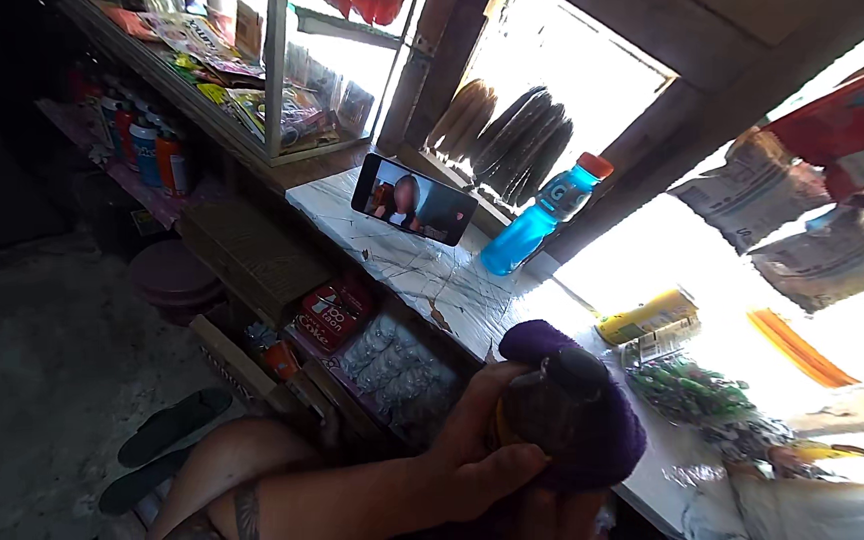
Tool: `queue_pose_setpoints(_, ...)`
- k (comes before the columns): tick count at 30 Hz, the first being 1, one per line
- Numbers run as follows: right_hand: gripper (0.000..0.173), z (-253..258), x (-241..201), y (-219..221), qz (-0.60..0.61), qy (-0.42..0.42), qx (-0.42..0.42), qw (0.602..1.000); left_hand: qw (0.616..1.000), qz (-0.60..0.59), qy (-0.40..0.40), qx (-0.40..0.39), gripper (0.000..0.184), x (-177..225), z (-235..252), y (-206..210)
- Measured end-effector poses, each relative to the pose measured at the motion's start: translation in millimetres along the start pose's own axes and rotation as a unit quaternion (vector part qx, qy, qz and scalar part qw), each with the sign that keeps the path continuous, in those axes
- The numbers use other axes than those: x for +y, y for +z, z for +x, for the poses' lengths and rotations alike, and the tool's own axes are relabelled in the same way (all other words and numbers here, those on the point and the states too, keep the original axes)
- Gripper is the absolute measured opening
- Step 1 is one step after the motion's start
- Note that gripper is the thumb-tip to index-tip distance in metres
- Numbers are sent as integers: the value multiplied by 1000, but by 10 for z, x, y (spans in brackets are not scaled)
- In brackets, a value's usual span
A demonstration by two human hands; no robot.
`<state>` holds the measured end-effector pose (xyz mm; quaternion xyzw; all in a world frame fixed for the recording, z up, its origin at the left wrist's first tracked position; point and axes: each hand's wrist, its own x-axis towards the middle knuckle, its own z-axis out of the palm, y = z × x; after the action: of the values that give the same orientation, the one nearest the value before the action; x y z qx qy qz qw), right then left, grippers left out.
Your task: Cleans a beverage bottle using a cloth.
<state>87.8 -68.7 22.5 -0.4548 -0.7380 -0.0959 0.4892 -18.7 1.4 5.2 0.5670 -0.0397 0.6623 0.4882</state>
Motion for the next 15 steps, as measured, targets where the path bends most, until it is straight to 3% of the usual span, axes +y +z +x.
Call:
queue_pose_setpoints(5, 41, -185, 64, 133, -13, 4, -38, 999, 999, 8, -4, 39, 62, 92, 98, -91)
queue_pose_setpoints(10, 45, -358, 149, 254, 1, 13, -40, 999, 997, -8, -24, 78, 72, 128, 137, -122)
queue_pose_setpoints(15, 47, -342, 181, 178, -18, 5, -35, 999, 996, -60, -21, 55, 68, 145, 114, -58)
